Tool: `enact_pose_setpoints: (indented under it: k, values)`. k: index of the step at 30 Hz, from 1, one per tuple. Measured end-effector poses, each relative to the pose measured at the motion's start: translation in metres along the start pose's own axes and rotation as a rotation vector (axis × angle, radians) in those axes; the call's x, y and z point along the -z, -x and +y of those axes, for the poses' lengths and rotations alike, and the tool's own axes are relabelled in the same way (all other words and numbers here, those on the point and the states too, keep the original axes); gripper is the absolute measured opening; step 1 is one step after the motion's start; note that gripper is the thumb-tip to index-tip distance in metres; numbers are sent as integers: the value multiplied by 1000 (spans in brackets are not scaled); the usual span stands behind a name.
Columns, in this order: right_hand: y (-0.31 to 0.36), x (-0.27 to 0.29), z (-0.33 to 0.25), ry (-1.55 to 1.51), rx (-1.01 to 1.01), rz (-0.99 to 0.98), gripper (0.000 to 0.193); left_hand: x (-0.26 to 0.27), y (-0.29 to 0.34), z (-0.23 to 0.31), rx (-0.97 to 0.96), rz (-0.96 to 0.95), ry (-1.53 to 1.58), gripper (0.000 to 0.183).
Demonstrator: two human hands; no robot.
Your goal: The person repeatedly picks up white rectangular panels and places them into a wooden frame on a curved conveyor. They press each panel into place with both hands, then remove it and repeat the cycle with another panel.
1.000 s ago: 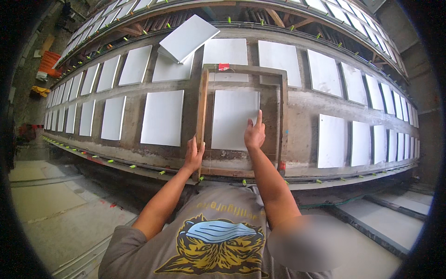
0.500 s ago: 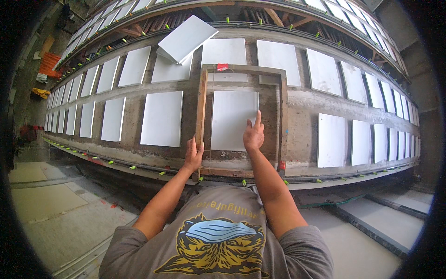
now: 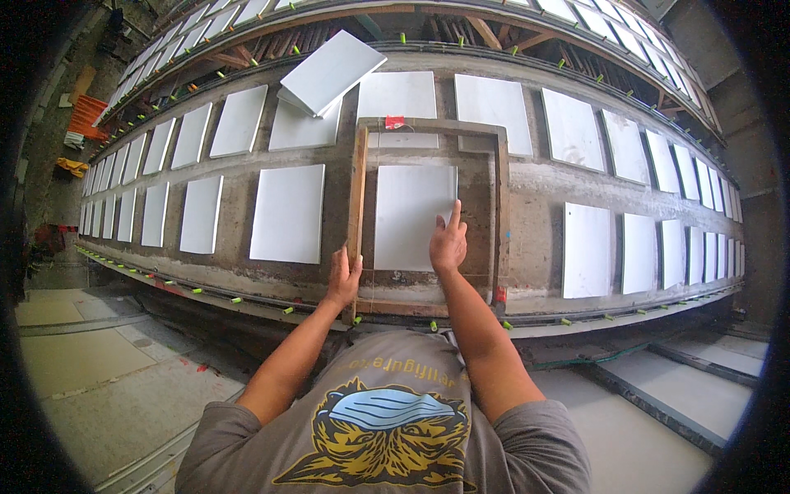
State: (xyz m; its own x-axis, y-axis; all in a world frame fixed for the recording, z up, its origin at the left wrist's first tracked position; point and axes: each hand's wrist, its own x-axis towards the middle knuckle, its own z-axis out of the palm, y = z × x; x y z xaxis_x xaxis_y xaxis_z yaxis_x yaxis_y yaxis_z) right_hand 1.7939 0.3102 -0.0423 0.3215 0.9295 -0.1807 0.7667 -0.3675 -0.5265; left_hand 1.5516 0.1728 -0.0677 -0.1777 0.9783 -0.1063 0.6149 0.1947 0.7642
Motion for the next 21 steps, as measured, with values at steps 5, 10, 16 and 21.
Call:
enact_pose_setpoints:
  k: [5,10,16,21]
  values:
    - [6,-5,-7,82,-15,40,69,0,1,-3,37,-27,3,74]
    - [1,-14,7,190,76,145,69,-2,0,-2,32,-7,6,72]
    - [11,-7,-7,163,370,132,77,-5,1,-5,7,32,13,69]
    - [28,-18,-38,225,666,-106,80,-2,-1,0,-2,27,24,67]
